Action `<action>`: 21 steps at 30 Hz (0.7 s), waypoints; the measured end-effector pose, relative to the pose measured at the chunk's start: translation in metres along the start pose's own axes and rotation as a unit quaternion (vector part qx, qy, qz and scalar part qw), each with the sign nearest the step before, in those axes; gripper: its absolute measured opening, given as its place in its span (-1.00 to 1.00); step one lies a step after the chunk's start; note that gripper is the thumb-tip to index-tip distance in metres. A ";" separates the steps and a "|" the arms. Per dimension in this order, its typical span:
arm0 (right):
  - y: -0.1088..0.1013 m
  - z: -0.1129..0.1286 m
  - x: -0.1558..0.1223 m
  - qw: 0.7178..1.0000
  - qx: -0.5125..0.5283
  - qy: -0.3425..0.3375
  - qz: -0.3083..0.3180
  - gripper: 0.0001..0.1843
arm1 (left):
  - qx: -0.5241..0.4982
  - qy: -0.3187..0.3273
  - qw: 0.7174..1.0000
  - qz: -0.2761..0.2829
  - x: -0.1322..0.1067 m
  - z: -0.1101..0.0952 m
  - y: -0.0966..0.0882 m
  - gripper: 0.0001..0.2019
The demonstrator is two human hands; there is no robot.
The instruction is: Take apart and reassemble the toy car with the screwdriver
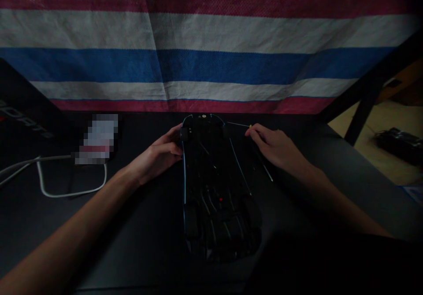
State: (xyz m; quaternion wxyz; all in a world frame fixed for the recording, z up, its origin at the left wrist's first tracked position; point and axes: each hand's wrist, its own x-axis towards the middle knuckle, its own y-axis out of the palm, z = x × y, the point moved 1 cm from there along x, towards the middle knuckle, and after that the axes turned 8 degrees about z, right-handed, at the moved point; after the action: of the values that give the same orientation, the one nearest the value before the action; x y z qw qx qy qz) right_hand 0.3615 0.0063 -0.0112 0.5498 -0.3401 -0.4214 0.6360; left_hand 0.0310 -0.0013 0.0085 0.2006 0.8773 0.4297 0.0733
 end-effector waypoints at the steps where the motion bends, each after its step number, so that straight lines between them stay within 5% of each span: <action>1: 0.000 0.000 -0.001 1.000 -0.007 -0.001 -0.002 -0.67 | 0.004 -0.001 1.000 -0.001 0.000 0.000 0.000 -0.29; 21: 0.001 0.001 -0.001 1.000 -0.007 0.002 0.015 -0.73 | -0.007 0.008 1.000 -0.008 0.002 0.002 -0.001 -0.32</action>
State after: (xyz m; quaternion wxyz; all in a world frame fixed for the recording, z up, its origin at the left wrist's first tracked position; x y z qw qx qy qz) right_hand 0.3603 0.0047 -0.0114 0.5385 -0.3511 -0.4198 0.6407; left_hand 0.0319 0.0000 0.0058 0.2038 0.8718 0.4378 0.0820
